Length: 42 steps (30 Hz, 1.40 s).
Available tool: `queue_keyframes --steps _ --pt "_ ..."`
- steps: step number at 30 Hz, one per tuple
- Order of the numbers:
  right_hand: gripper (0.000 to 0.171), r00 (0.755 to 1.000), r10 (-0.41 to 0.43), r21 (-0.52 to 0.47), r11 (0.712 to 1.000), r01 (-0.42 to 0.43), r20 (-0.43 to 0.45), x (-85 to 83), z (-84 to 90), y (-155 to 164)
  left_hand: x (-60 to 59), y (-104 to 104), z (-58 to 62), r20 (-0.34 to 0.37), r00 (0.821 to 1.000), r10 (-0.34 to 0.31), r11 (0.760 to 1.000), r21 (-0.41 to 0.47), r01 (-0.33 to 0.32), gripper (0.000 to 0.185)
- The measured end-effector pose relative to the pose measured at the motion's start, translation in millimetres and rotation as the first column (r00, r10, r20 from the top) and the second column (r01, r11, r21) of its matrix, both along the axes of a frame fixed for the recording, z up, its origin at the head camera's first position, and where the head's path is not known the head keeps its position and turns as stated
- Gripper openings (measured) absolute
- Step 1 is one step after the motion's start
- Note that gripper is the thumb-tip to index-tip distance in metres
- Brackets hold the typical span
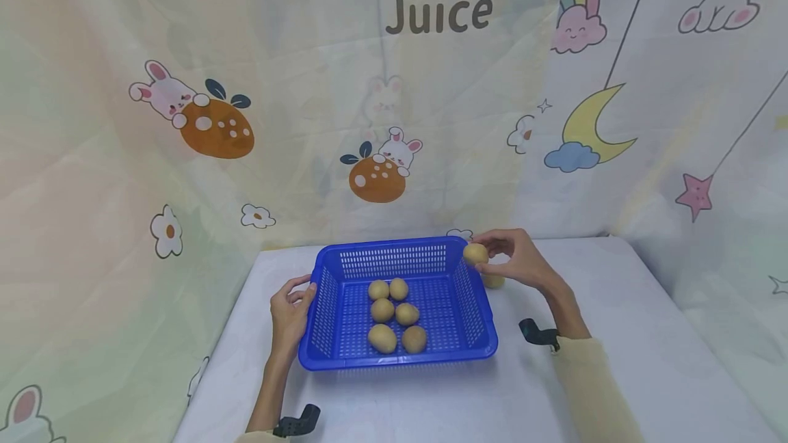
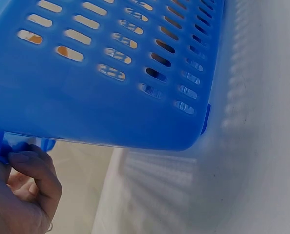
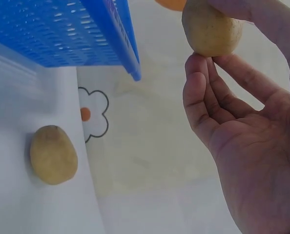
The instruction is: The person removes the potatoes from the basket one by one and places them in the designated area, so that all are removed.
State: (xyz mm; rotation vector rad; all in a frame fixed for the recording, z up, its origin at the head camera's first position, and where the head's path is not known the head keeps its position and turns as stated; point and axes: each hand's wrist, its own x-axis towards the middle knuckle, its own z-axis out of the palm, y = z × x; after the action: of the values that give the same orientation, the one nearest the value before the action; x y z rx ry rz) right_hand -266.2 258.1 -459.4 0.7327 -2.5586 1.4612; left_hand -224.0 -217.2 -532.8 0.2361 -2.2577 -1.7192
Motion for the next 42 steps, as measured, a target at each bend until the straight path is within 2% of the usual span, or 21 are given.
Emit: queue_keyframes --steps 22,42 --pt "0.043 0.993 -0.118 0.014 0.993 0.118 -0.014 4.4 -21.7 37.6 -0.9 2.5 0.1 0.005 1.0 -0.002 1.0 -0.02 0.002 0.033" --pt "0.044 0.988 -0.153 -0.011 0.988 0.153 -0.006 4.8 -37.8 55.3 -1.3 -0.2 -2.3 0.007 1.0 0.01 1.0 -0.021 -0.01 0.031"
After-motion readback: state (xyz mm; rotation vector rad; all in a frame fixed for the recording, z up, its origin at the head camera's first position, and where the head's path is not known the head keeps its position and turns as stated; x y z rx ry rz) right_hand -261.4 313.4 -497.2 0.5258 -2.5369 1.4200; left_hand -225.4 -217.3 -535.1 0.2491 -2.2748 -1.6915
